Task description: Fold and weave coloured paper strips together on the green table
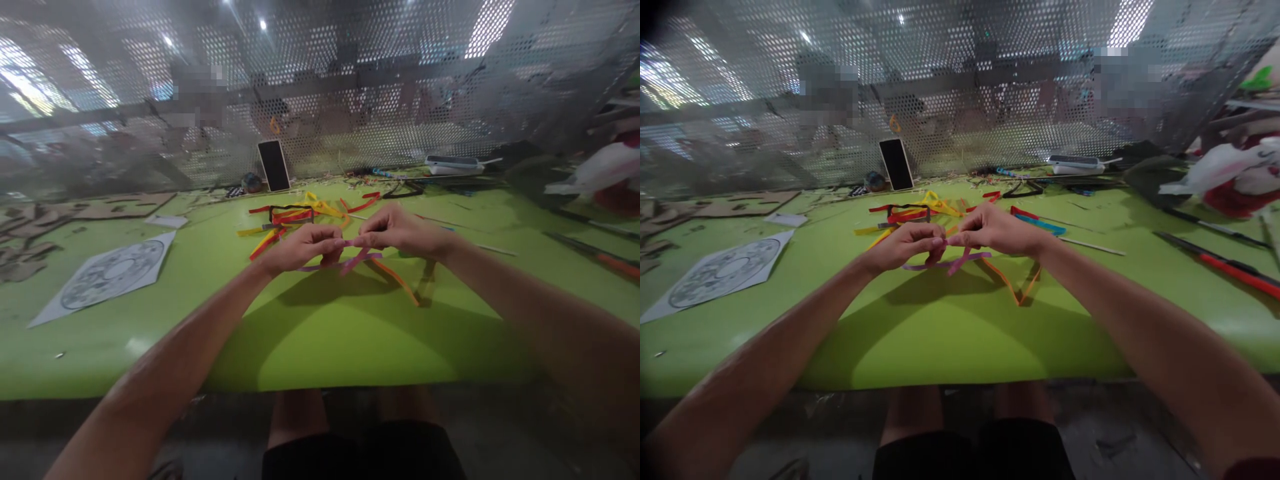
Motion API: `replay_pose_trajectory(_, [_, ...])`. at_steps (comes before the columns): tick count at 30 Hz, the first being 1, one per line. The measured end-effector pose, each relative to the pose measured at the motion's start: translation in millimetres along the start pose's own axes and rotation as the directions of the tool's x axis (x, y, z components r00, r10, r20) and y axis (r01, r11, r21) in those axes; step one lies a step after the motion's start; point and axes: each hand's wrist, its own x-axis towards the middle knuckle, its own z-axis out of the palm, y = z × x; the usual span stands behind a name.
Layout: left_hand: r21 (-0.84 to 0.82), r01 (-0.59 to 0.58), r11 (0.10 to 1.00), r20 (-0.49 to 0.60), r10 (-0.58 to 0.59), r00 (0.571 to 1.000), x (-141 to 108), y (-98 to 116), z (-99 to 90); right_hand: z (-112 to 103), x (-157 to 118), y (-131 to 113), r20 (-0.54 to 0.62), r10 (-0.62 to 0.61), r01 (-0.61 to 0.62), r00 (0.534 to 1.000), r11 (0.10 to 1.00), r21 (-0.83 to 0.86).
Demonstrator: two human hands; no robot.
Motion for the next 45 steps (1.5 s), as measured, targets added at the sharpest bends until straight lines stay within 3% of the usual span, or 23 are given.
replay_pose_trajectory(6, [-0.020,-0.002,1.000,-0.029,0.002,1.000,-2,3,0.5,-3,-1,-1,-0.009,0.006,-0.006,1.000,1.000,0.009])
replay_pose_trajectory(13, [-0.003,0.012,1.000,-0.070,-0.012,0.998,-2,8,7.4,-10,1,6,0.104,0.049,-0.036,0.993,0.992,-0.121])
replay_pose_trajectory(16, [0.124,0.037,0.992,-0.112,-0.023,0.993,-1,7,6.7,-10,6,13,0.005,-0.037,0.036,0.999,0.958,-0.285])
replay_pose_trajectory(19, [0.356,0.068,0.932,-0.146,-0.016,0.989,1,6,4.3,-5,10,14,-0.136,-0.210,0.130,0.968,0.886,-0.446])
replay_pose_trajectory(22, [0.484,0.047,0.874,-0.178,0.046,0.983,2,7,3.3,4,11,9,-0.118,-0.257,0.169,0.959,0.855,-0.490])
replay_pose_trajectory(26, [0.408,-0.001,0.913,-0.165,0.075,0.983,0,11,5.8,11,10,7,-0.068,-0.229,0.175,0.971,0.874,-0.453])
replay_pose_trajectory(31, [0.231,0.045,0.972,-0.173,-0.005,0.985,-1,12,9.1,6,7,7,-0.029,-0.148,0.136,0.989,0.955,-0.263])
replay_pose_trajectory(35, [0.128,0.071,0.989,-0.193,-0.045,0.980,0,14,11.0,2,6,7,-0.050,-0.160,0.150,0.986,0.975,-0.164])
replay_pose_trajectory(45, [0.090,-0.002,0.996,-0.152,0.015,0.988,-2,17,11.6,0,4,6,0.001,-0.106,0.105,0.994,0.988,0.118])
